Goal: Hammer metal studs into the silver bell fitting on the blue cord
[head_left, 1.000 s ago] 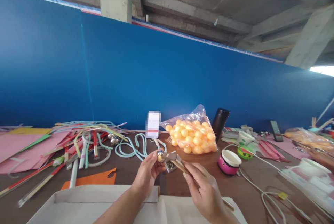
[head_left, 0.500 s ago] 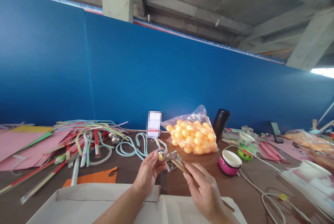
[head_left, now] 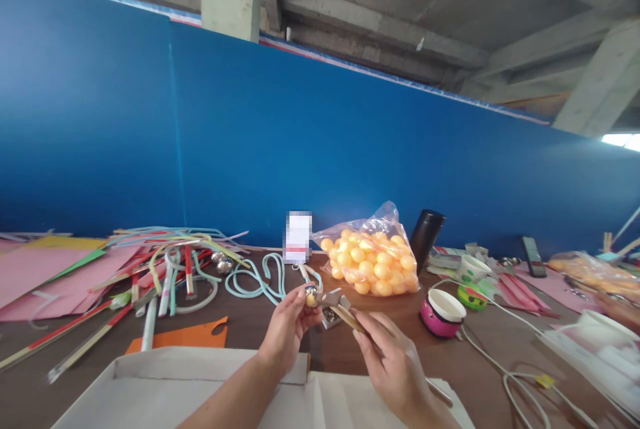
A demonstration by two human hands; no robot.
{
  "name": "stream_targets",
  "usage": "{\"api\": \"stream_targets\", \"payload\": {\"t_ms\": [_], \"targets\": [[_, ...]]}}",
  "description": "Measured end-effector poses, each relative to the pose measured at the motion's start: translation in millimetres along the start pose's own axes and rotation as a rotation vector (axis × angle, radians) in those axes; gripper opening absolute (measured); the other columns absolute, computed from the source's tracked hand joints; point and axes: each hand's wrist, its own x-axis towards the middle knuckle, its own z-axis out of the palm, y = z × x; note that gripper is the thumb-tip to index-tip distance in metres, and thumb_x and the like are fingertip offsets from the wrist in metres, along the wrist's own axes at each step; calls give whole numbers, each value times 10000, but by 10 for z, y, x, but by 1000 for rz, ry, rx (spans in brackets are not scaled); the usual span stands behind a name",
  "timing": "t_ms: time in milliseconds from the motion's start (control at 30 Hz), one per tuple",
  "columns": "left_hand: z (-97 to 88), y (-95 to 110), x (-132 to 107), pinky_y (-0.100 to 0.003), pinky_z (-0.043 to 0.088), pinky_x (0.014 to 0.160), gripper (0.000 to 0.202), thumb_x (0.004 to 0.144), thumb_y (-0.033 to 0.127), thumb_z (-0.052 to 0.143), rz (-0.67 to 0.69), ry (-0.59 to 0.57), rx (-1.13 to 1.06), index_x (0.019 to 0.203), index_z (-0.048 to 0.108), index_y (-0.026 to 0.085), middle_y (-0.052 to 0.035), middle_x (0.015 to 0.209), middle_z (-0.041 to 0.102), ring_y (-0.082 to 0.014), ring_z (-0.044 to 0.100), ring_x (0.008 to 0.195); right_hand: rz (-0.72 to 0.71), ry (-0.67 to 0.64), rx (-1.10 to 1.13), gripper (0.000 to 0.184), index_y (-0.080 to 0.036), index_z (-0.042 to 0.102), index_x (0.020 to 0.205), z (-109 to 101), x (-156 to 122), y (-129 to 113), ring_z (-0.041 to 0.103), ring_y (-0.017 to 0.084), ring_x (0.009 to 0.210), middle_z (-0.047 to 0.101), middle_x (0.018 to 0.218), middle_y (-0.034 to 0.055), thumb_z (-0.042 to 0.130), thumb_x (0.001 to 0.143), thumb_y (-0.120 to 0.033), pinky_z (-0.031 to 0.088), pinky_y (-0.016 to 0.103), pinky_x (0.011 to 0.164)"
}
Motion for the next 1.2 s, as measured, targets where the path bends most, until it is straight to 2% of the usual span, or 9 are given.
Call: {"api": "stream_targets", "payload": {"t_ms": [333, 467, 600, 767, 900, 1200], "targets": [[-12, -9, 0, -258, 519, 645, 340, 760, 316, 662, 2, 3, 22, 1039, 641, 122, -75, 805, 679, -142, 624, 682, 19, 8, 14, 337, -192, 546, 1206, 10, -21, 37, 624, 223, 949, 635, 1050, 114, 471, 878, -170, 537, 332, 809], [-17, -18, 4, -259, 521, 642, 326, 765, 304, 656, -3, 8, 20, 1034, 638, 121, -76, 806, 680, -142, 624, 681, 18, -35, 5, 338, -198, 538, 1207, 6, -18, 30, 614, 218, 951, 628, 1054, 110, 472, 878, -157, 530, 328, 808], [-21, -27, 14, -256, 522, 638, 330, 757, 315, 666, 4, 16, 26, 1026, 637, 126, -73, 808, 681, -140, 627, 678, 17, -7, 11, 345, -189, 525, 1216, 5, -23, 33, 608, 218, 966, 622, 1065, 111, 471, 877, -153, 519, 325, 819], [-15, -24, 22, -251, 525, 634, 337, 750, 323, 670, -3, 29, 25, 1022, 637, 125, -62, 782, 675, -132, 622, 659, 43, -64, 11, 324, -195, 540, 1194, -2, -31, 42, 605, 217, 962, 623, 1056, 102, 476, 878, -164, 511, 322, 824], [-7, -18, 10, -249, 525, 634, 343, 753, 329, 669, 1, 29, 37, 1027, 632, 125, -64, 775, 673, -135, 623, 670, 44, -44, 31, 356, -196, 512, 1229, -15, -29, 38, 595, 217, 990, 613, 1082, 104, 469, 879, -153, 502, 326, 846], [-30, -28, 21, -248, 529, 645, 344, 759, 335, 664, 4, 19, 60, 1032, 626, 129, -62, 784, 671, -132, 626, 678, 32, 4, 17, 326, -185, 545, 1190, -21, 2, 12, 617, 213, 954, 631, 1047, 108, 481, 871, -161, 523, 308, 813]]}}
